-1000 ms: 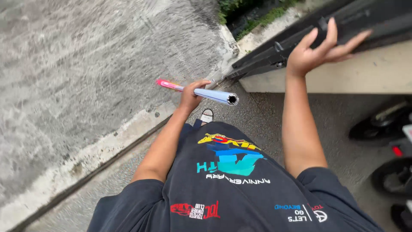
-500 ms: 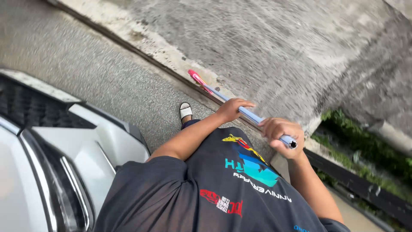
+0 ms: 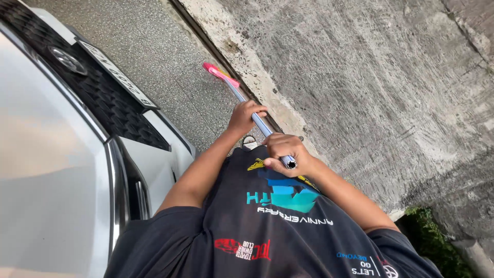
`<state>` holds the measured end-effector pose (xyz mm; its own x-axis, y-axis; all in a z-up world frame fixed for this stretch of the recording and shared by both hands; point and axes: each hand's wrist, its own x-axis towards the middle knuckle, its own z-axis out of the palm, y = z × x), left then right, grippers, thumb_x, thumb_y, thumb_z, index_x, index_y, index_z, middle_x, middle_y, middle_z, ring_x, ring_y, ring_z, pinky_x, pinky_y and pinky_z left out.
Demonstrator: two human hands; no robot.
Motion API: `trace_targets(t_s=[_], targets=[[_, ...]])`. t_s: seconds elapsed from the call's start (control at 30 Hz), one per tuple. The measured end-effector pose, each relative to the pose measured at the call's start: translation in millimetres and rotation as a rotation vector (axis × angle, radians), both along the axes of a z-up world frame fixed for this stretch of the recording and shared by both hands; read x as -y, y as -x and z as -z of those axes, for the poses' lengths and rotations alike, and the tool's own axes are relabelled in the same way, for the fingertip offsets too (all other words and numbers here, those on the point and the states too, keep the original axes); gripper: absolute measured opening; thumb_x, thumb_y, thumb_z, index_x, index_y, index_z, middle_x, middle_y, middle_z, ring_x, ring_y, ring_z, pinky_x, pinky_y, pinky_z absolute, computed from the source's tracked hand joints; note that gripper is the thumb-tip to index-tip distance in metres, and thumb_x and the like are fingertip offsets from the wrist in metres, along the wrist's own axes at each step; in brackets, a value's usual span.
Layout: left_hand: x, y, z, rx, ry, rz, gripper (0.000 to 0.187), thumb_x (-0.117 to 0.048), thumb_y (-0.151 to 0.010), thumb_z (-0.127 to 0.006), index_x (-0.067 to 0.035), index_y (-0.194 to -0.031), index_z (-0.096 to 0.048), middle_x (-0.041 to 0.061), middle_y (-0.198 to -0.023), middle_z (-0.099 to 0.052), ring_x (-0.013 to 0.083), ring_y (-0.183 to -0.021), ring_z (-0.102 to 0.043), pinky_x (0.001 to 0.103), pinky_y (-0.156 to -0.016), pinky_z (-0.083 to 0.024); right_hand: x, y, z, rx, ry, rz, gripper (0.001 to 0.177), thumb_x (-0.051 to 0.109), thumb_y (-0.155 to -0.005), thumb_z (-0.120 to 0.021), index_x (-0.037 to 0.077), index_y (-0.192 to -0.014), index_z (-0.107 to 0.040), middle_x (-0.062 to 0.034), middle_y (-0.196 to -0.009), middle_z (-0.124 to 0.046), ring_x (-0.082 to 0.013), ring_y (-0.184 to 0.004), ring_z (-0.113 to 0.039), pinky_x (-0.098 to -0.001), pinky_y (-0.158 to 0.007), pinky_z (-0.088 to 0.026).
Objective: Sweeping the floor with a broom and dustpan around parked vehicles and a gate.
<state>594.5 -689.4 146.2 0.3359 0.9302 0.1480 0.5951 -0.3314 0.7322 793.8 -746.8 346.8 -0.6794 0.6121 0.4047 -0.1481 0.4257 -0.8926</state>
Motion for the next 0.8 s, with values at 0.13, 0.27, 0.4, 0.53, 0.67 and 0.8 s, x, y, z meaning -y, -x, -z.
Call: trace_targets(t_s=[0.13, 0.27, 0.4, 0.53, 0.67, 0.8], targets=[[-46.9, 61.9, -15.6, -0.011, -0.015, -0.126, 0.031, -0.037, -0.077, -0.083, -0.018, -0.1, -0.08, 0.011, -0.096, -0.07, 0.0335, -0.091, -0.068, 0.045, -0.077, -0.053, -47.0, 62.1, 5.1, 0.015, -0.088, -0.082, 0.042, 0.009, -0.093, -0.073, 0.005, -0.063, -0.044, -0.0084, -0.061, -0.045, -0.0298, -0.064, -0.052, -0.0449, -0.078, -0.052], [-69.6, 96.4, 5.9, 0.032, 0.055, -0.21, 0.032, -0.038, -0.077, -0.085, -0.015, -0.1, -0.078, 0.012, -0.109, -0.07, 0.0322, -0.097, -0.069, 0.043, -0.081, -0.055, -91.5, 107.4, -17.6, 0.077, -0.149, -0.219, 0.042, 0.01, -0.09, -0.075, 0.005, -0.062, -0.044, -0.0086, -0.062, -0.05, -0.031, -0.065, -0.054, -0.0448, -0.069, -0.045], [-86.1, 109.3, 3.7, 0.191, 0.053, -0.329, 0.02, -0.029, -0.086, -0.08, -0.012, -0.095, -0.076, 0.01, -0.108, -0.071, 0.0304, -0.102, -0.07, 0.039, -0.086, -0.055, -131.4, 137.4, -21.6, 0.129, -0.197, -0.368, 0.039, 0.009, -0.09, -0.075, 0.004, -0.064, -0.046, -0.0099, -0.064, -0.049, -0.033, -0.066, -0.053, -0.0453, -0.068, -0.044], [-139.2, 125.6, 4.0, 0.287, 0.111, -0.363, 0.013, -0.018, -0.083, -0.078, -0.009, -0.092, -0.073, 0.009, -0.102, -0.071, 0.0293, -0.097, -0.071, 0.038, -0.084, -0.055, -172.3, 152.1, -4.7, 0.057, -0.146, -0.156, 0.035, 0.01, -0.093, -0.072, 0.005, -0.066, -0.05, -0.0094, -0.067, -0.052, -0.0303, -0.071, -0.059, -0.0416, -0.075, -0.05], [-209.8, 144.3, 11.1, 0.264, 0.106, -0.3, 0.012, -0.005, -0.084, -0.07, -0.011, -0.095, -0.071, 0.008, -0.101, -0.07, 0.0307, -0.098, -0.07, 0.039, -0.082, -0.055, -219.0, 163.8, 26.3, -0.055, 0.001, 0.169, 0.033, 0.012, -0.098, -0.068, 0.004, -0.07, -0.051, -0.0076, -0.07, -0.057, -0.0222, -0.07, -0.06, -0.0421, -0.088, -0.058], [-289.0, 164.9, 20.3, 0.107, 0.101, -0.178, 0.025, 0.003, -0.075, -0.069, -0.012, -0.095, -0.069, 0.01, -0.099, -0.069, 0.0361, -0.097, -0.067, 0.044, -0.079, -0.053, -276.1, 178.5, 30.4, -0.168, 0.138, 0.32, 0.034, 0.015, -0.101, -0.066, 0.005, -0.074, -0.048, -0.0062, -0.077, -0.058, -0.0212, -0.079, -0.06, -0.0484, -0.103, -0.051]])
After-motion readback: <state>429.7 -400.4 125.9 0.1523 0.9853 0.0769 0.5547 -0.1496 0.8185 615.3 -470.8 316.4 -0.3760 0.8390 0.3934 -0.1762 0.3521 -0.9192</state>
